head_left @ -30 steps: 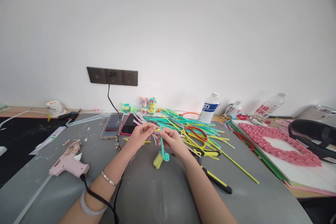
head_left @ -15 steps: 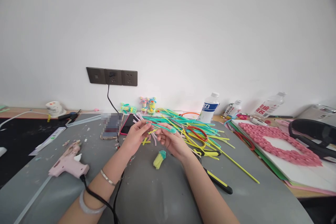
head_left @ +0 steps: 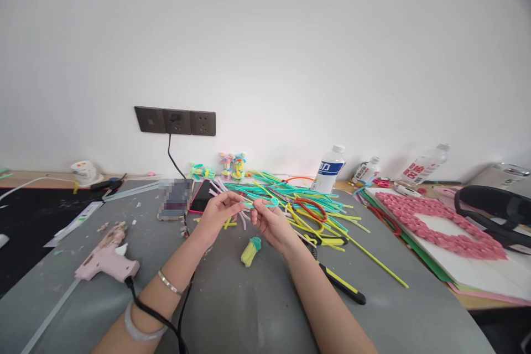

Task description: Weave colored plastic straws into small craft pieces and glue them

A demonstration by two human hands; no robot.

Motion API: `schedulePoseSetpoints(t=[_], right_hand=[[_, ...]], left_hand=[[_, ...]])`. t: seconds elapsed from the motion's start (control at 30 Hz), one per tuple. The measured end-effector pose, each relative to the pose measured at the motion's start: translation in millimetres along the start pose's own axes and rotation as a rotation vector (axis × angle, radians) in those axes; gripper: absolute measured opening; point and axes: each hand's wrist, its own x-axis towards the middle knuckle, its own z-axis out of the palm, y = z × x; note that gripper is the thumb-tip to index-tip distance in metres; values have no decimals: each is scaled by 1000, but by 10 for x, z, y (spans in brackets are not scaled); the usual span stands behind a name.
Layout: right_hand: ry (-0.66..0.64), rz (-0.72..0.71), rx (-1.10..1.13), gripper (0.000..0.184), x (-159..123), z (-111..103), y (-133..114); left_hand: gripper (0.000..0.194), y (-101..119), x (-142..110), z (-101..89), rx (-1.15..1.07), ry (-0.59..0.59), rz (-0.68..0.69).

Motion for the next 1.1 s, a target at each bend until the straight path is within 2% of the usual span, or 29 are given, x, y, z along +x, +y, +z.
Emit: schedulePoseSetpoints(t=[0.3,0.53,0.73,0.9,0.97,1.1], right_hand=[[90,-62,68,32,23,-7,-48],[80,-74,137,32,43,-39,-7],[43,-45,115,30,19,-14,-6],[-4,-26,42,33,3,-2,4],[19,-49,37,32,14,-16,-1],[144,-128,95,33,39,-36,-35]], left_hand=[[22,-32,7,-41,159,-49,75],[19,-19,-2,-26,258,-159,153],[15,-31,-11,-28,312,-268,116],[16,2,-48,1,450,-350,70],[16,-5,-54,25,449,-324,51],[23,-63,-23,32,338,-192,5]])
